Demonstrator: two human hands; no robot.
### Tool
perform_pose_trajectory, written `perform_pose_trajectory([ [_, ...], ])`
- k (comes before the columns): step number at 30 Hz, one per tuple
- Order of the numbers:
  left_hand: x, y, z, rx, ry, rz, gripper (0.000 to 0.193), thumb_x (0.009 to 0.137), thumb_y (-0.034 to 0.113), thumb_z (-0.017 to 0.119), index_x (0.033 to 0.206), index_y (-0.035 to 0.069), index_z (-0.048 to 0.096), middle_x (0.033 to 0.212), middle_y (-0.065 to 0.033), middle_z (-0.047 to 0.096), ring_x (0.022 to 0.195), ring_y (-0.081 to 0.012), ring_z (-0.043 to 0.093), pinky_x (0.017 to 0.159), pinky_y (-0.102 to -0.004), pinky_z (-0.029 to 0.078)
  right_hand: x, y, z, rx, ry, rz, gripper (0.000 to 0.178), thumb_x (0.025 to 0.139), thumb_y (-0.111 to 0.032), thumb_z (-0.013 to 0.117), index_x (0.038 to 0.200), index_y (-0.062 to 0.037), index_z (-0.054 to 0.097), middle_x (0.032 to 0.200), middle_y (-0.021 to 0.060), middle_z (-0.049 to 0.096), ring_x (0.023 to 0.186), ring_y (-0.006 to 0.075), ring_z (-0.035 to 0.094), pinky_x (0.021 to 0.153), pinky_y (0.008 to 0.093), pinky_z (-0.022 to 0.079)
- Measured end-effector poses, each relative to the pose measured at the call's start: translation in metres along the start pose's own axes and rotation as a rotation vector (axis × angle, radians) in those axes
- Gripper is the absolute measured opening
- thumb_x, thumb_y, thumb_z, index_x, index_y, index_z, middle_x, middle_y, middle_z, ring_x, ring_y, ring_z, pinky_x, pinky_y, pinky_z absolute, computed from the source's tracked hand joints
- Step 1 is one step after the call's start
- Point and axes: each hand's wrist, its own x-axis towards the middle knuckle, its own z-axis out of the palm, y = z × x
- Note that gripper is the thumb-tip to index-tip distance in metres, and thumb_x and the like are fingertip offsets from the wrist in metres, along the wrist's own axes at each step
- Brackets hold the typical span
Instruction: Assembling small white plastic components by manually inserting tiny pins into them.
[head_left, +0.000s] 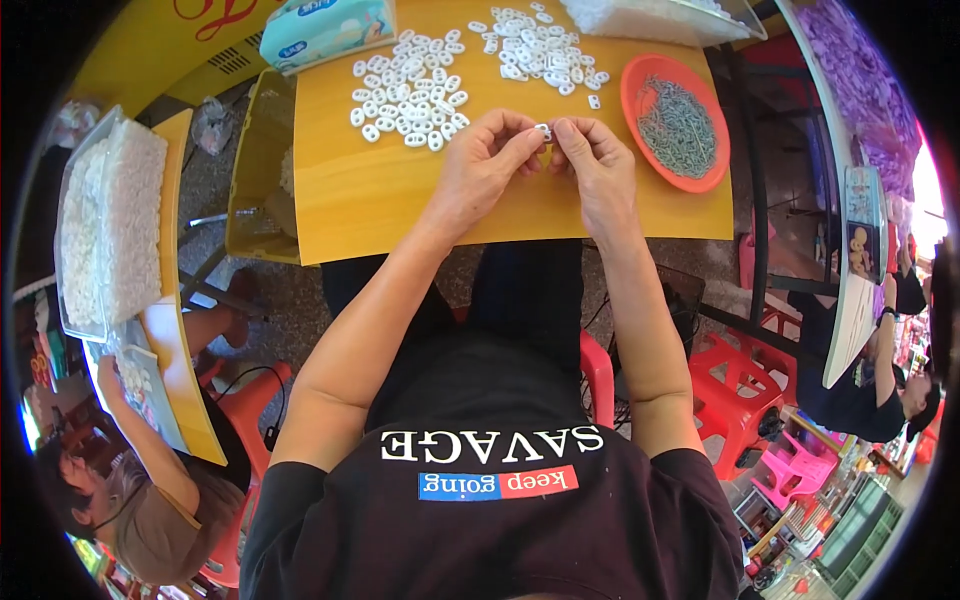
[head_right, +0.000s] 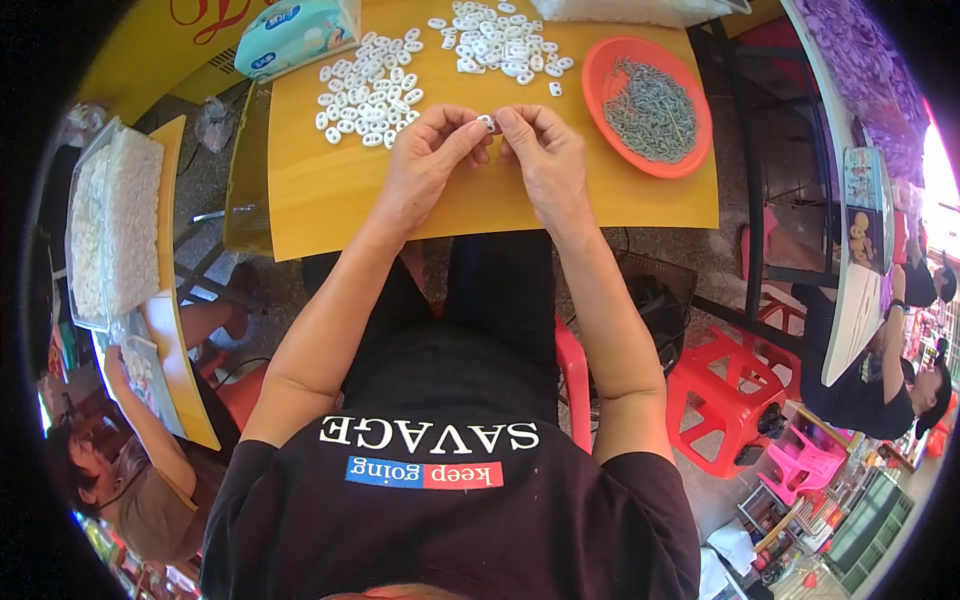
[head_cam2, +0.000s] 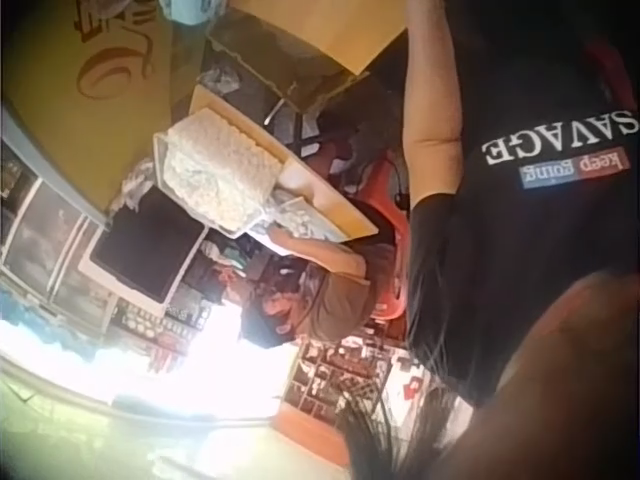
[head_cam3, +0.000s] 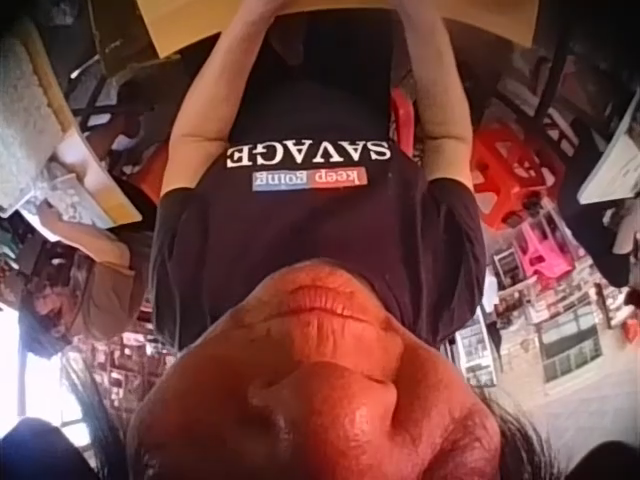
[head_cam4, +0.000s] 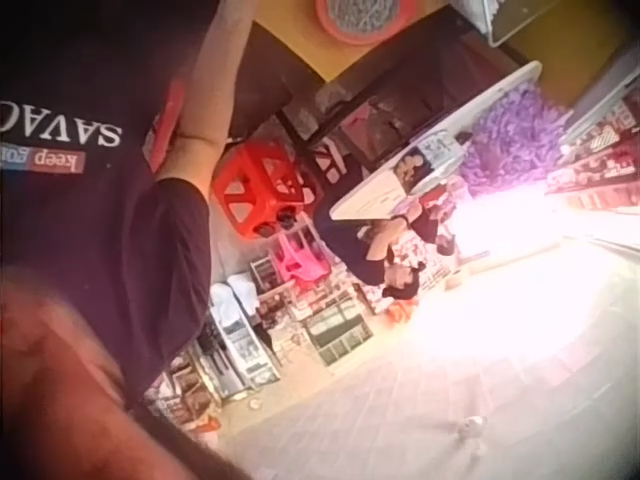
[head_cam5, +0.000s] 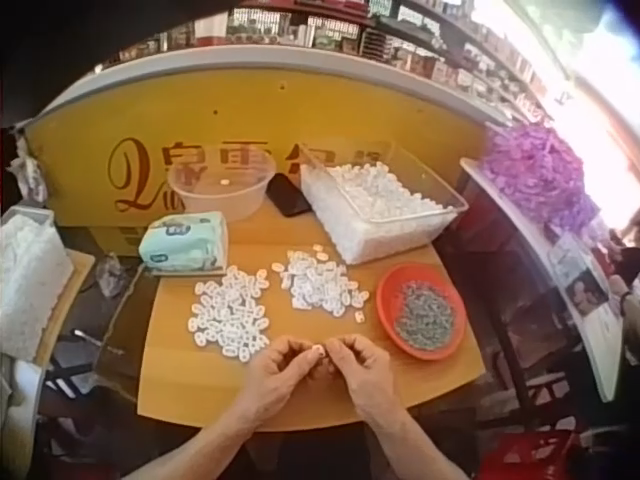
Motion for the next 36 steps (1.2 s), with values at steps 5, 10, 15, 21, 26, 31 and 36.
perform_pose_trajectory([
  [5, 0.0, -0.002, -0.001, -0.013, 0.004, 0.007, 0.02, 0.094, 0.019, 0.062, 0.099, 0.0, 0.061, 0.083, -0.0031, 0.063, 0.075, -0.0088, 0.058, 0.07, -0.0224, 0.047, -0.001, -0.002, 0.001, 0.02, 0.001, 0.016, 0.02, 0.094, -0.019, 0.063, 0.098, 0.0007, 0.063, 0.085, 0.0018, 0.063, 0.07, 0.0058, 0.053, 0.063, 0.0196, 0.044],
  [10, 0.0, -0.001, -0.001, -0.023, 0.011, 0.005, 0.02, 0.094, 0.019, 0.062, 0.099, 0.0, 0.061, 0.083, -0.003, 0.063, 0.075, -0.0086, 0.058, 0.07, -0.0223, 0.047, -0.001, -0.003, 0.002, 0.016, -0.015, 0.0, 0.021, 0.094, -0.02, 0.063, 0.097, 0.0007, 0.063, 0.086, 0.0023, 0.064, 0.07, 0.0063, 0.054, 0.064, 0.0197, 0.044],
  [15, 0.0, -0.003, -0.001, -0.028, 0.01, 0.003, 0.019, 0.094, 0.019, 0.062, 0.098, 0.0, 0.061, 0.083, -0.0031, 0.063, 0.075, -0.0087, 0.058, 0.07, -0.0224, 0.047, -0.001, 0.0, 0.004, -0.027, 0.012, -0.03, 0.021, 0.093, -0.019, 0.064, 0.096, 0.0009, 0.063, 0.084, 0.0018, 0.063, 0.068, 0.0058, 0.054, 0.061, 0.019, 0.044],
  [21, 0.0, -0.003, -0.002, -0.021, 0.019, 0.014, 0.018, 0.094, 0.017, 0.061, 0.098, 0.0, 0.06, 0.083, -0.0032, 0.063, 0.075, -0.0089, 0.059, 0.069, -0.0225, 0.047, -0.006, -0.001, 0.016, -0.242, 0.112, -0.177, 0.019, 0.093, -0.017, 0.064, 0.096, 0.0016, 0.063, 0.082, 0.0016, 0.064, 0.069, 0.0063, 0.058, 0.06, 0.0207, 0.047],
  [26, -0.001, 0.0, 0.001, -0.022, 0.055, 0.002, 0.017, 0.094, 0.016, 0.061, 0.097, 0.0, 0.059, 0.082, -0.0027, 0.062, 0.073, -0.0086, 0.058, 0.068, -0.0222, 0.046, -0.004, 0.007, 0.019, -0.45, 0.178, -0.341, 0.015, 0.092, -0.013, 0.064, 0.093, 0.0016, 0.062, 0.079, 0.0041, 0.064, 0.069, 0.0072, 0.06, 0.06, 0.0225, 0.05],
  [31, 0.0, -0.001, -0.001, -0.049, 0.073, -0.007, 0.016, 0.094, 0.016, 0.061, 0.095, 0.0, 0.059, 0.081, -0.0022, 0.061, 0.072, -0.0078, 0.057, 0.067, -0.022, 0.046, -0.004, 0.002, 0.025, -0.397, 0.152, -0.311, 0.013, 0.092, -0.011, 0.063, 0.09, 0.0017, 0.06, 0.078, 0.0053, 0.065, 0.067, 0.0086, 0.061, 0.059, 0.0227, 0.05],
  [36, -0.001, 0.002, 0.001, -0.041, 0.064, -0.023, 0.015, 0.094, 0.015, 0.061, 0.095, 0.001, 0.059, 0.08, -0.0013, 0.061, 0.071, -0.0069, 0.055, 0.066, -0.0216, 0.045, -0.002, -0.002, 0.025, -0.32, 0.098, -0.26, 0.012, 0.093, -0.01, 0.062, 0.09, 0.0022, 0.06, 0.077, 0.0051, 0.064, 0.067, 0.0086, 0.062, 0.059, 0.023, 0.052],
])
